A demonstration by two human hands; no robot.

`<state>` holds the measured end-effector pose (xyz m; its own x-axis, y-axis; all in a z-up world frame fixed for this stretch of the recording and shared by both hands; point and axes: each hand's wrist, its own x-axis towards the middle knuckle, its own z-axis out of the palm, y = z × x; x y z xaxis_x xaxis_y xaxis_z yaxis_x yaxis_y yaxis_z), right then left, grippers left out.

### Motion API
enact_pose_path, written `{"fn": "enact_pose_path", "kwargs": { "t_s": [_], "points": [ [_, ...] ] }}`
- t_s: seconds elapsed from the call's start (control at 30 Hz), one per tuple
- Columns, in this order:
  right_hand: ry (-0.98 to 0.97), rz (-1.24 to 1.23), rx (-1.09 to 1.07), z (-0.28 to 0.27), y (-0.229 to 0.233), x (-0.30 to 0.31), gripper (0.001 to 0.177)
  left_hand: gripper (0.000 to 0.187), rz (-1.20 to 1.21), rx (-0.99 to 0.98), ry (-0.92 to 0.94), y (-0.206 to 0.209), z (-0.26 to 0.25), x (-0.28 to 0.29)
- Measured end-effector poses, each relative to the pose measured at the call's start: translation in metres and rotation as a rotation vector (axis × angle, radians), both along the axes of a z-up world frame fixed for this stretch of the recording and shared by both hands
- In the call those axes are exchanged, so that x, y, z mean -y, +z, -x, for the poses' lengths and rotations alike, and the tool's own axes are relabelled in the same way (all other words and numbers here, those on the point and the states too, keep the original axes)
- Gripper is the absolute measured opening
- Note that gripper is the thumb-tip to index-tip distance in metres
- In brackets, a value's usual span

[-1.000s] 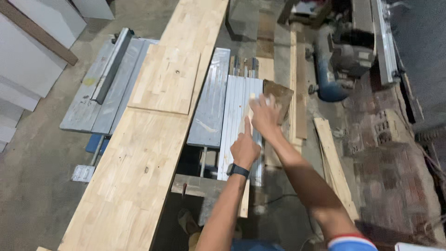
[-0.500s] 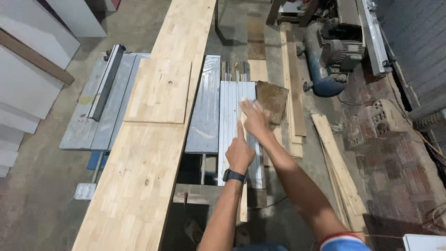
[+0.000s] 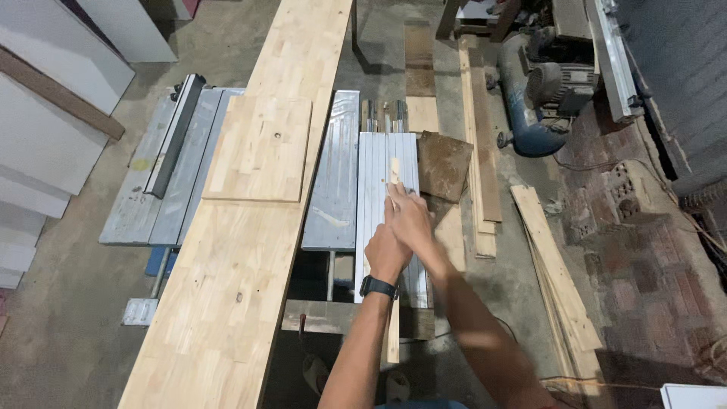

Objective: The person sands the surface and edges of wood panels and a narrow wood strip using a piece of sandpaper.

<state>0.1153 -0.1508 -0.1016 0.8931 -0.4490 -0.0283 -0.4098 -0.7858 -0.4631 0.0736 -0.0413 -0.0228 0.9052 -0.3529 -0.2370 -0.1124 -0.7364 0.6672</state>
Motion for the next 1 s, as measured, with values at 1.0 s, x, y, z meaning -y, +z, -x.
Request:
{"fn": "enact_pose_path", "kwargs": {
  "t_s": [1.0],
  "points": [
    [0.101, -0.252, 0.237, -0.047, -0.037, 0.02, 0.06, 0.085, 0.039, -0.061, -0.036, -0.001, 0.002, -0.013]
  ]
}}
